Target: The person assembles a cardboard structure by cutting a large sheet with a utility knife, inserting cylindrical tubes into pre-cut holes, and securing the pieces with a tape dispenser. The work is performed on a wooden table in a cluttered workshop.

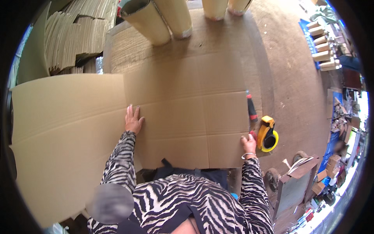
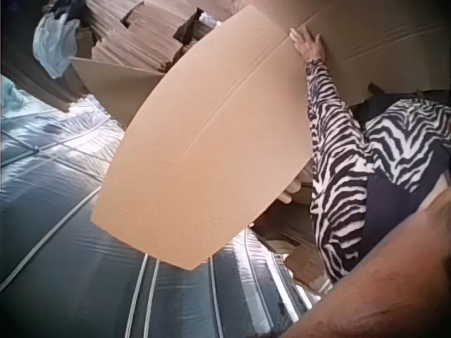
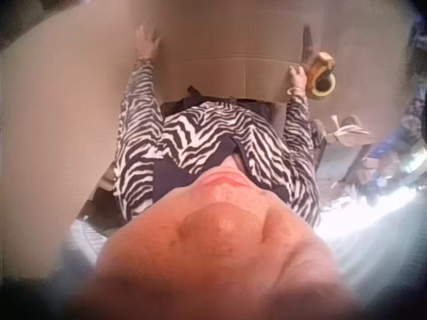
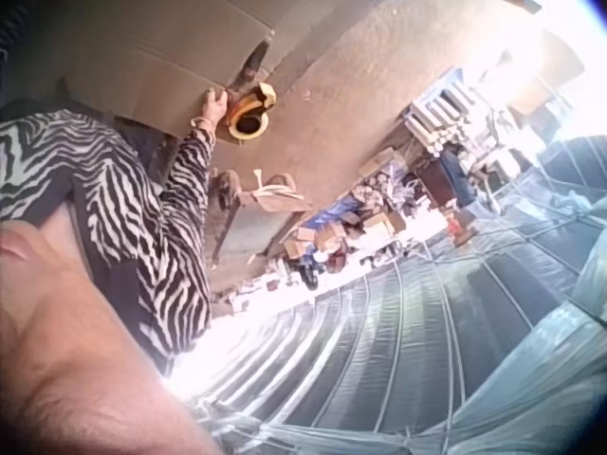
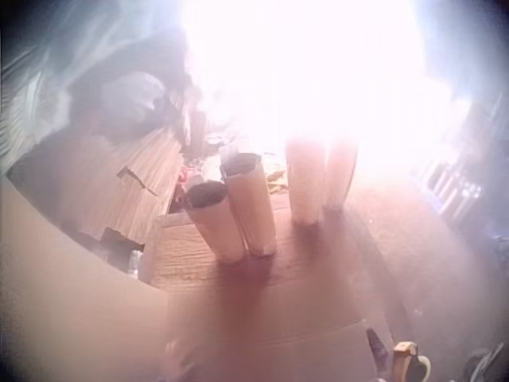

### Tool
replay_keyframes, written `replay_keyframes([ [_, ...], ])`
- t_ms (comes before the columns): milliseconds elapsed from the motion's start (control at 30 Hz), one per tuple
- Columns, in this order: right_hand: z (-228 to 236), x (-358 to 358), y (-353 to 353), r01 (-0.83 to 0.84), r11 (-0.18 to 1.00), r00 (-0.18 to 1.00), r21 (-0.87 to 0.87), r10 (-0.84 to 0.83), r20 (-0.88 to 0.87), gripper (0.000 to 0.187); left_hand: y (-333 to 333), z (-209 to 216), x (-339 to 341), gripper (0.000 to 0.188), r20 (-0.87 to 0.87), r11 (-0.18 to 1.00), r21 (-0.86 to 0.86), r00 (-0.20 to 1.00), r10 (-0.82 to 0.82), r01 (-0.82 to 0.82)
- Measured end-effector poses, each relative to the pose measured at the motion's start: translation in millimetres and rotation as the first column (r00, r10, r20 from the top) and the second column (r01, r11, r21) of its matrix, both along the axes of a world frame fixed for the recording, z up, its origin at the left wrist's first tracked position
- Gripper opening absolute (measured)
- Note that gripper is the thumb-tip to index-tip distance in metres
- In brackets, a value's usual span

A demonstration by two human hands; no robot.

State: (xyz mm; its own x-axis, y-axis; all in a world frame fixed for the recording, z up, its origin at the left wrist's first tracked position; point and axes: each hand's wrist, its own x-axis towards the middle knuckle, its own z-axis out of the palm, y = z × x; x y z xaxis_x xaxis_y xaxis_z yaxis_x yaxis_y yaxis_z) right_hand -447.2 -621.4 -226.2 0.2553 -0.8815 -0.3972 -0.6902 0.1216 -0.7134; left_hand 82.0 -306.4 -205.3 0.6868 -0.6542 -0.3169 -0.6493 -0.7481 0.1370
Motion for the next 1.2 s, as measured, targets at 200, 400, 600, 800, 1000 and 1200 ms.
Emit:
replay_keyframes([
  [200,41,37,-19,-0.300,0.942,0.778,0.148,0.332,-0.534,0.043,-57,-40,-9,0.067,0.283,0.921,-0.198,0.880,0.382,-0.336],
  [400,92,111,-69,-0.606,0.528,0.043,0.595,0.769,-0.638,0.044,-68,-50,-8,0.069,0.361,0.910,-0.251,0.841,0.403,-0.329],
  [600,239,406,-166,-0.479,0.135,0.701,-0.867,0.653,-0.285,0.040,-68,-37,-7,0.070,0.337,0.905,-0.218,0.842,0.422,-0.367],
  [800,306,559,-199,-0.691,0.140,0.641,-0.709,0.573,-0.511,0.041,-69,-36,-6,0.070,0.301,0.889,-0.260,0.843,0.446,-0.378],
  [1000,274,475,-241,-0.540,0.304,0.741,-0.785,0.613,-0.272,0.017,-71,-34,-6,0.068,0.289,0.871,-0.323,0.837,0.464,-0.371],
  [1200,348,396,-164,-0.555,0.179,0.719,-0.813,0.594,-0.360,0.015,-64,-38,-8,0.064,0.397,0.891,-0.329,0.810,0.432,-0.314],
])
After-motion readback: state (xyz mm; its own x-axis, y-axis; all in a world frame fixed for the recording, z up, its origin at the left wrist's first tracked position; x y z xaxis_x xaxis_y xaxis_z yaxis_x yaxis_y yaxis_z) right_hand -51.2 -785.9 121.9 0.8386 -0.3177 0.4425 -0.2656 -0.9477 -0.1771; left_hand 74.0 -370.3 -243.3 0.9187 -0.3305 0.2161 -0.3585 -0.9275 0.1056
